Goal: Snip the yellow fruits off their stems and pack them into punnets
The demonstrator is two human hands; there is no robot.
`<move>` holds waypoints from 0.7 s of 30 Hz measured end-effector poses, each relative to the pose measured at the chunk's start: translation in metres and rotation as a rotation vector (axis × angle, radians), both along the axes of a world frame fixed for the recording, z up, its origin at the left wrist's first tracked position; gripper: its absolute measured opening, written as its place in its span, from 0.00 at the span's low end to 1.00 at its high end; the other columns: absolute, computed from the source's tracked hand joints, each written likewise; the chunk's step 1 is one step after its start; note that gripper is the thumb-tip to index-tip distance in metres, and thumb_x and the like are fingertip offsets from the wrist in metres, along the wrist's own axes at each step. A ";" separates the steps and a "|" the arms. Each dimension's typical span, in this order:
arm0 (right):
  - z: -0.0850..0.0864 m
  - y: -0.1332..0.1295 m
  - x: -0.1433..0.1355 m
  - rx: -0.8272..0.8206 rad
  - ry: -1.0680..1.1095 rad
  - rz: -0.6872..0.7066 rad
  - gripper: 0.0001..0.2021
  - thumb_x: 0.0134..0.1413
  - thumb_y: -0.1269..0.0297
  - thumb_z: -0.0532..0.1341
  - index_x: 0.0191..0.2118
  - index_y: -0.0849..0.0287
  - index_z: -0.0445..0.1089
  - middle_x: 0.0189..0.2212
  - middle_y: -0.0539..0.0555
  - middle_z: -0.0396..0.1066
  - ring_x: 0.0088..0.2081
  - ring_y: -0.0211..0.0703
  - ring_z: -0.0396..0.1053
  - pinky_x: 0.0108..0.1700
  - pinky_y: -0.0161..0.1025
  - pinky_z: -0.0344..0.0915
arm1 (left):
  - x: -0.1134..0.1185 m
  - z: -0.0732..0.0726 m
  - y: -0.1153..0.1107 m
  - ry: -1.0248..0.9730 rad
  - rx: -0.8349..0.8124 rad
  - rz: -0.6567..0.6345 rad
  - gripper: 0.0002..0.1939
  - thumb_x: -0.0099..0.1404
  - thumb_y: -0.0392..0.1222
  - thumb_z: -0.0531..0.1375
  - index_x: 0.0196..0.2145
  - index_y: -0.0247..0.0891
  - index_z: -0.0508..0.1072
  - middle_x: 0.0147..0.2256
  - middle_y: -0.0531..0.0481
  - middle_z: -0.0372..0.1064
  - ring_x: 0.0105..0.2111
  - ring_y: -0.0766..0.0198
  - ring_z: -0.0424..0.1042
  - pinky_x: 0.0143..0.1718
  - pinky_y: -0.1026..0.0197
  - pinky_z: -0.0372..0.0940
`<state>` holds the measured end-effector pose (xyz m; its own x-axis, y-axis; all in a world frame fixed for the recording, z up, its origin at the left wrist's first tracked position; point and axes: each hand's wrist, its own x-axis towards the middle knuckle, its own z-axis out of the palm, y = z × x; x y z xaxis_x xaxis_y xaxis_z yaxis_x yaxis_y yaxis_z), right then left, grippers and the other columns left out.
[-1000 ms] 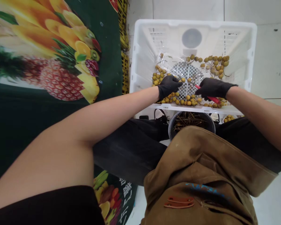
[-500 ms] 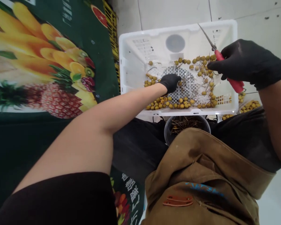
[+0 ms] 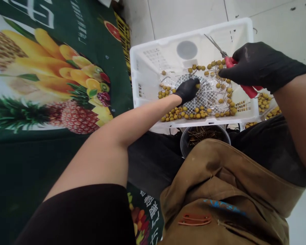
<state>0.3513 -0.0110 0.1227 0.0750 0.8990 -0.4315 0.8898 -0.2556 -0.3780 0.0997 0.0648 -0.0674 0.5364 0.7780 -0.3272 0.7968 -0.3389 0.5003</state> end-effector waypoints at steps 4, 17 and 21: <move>0.008 -0.003 -0.004 -0.010 -0.021 -0.022 0.18 0.66 0.42 0.74 0.36 0.47 0.73 0.29 0.60 0.69 0.46 0.67 0.77 0.52 0.57 0.72 | 0.019 0.021 0.007 -0.354 -0.006 0.147 0.19 0.75 0.39 0.71 0.61 0.38 0.83 0.54 0.39 0.84 0.58 0.46 0.80 0.70 0.48 0.69; 0.002 -0.002 -0.007 -0.015 -0.113 0.083 0.14 0.69 0.45 0.72 0.42 0.49 0.77 0.29 0.59 0.67 0.45 0.66 0.74 0.51 0.55 0.72 | -0.029 -0.021 -0.051 0.263 -0.185 -0.238 0.25 0.64 0.37 0.71 0.59 0.42 0.87 0.54 0.41 0.88 0.54 0.44 0.88 0.56 0.54 0.77; -0.002 -0.001 -0.013 -0.046 -0.184 0.160 0.14 0.73 0.47 0.68 0.49 0.53 0.79 0.35 0.61 0.72 0.45 0.64 0.74 0.50 0.54 0.71 | -0.035 -0.013 -0.040 0.095 -0.257 -0.055 0.24 0.61 0.35 0.72 0.56 0.41 0.86 0.46 0.46 0.87 0.48 0.50 0.86 0.57 0.52 0.78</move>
<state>0.3382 -0.0124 0.1206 0.0142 0.8853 -0.4649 0.9733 -0.1188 -0.1966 0.0642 0.0243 -0.0809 0.5329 0.6340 -0.5604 0.8281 -0.2543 0.4996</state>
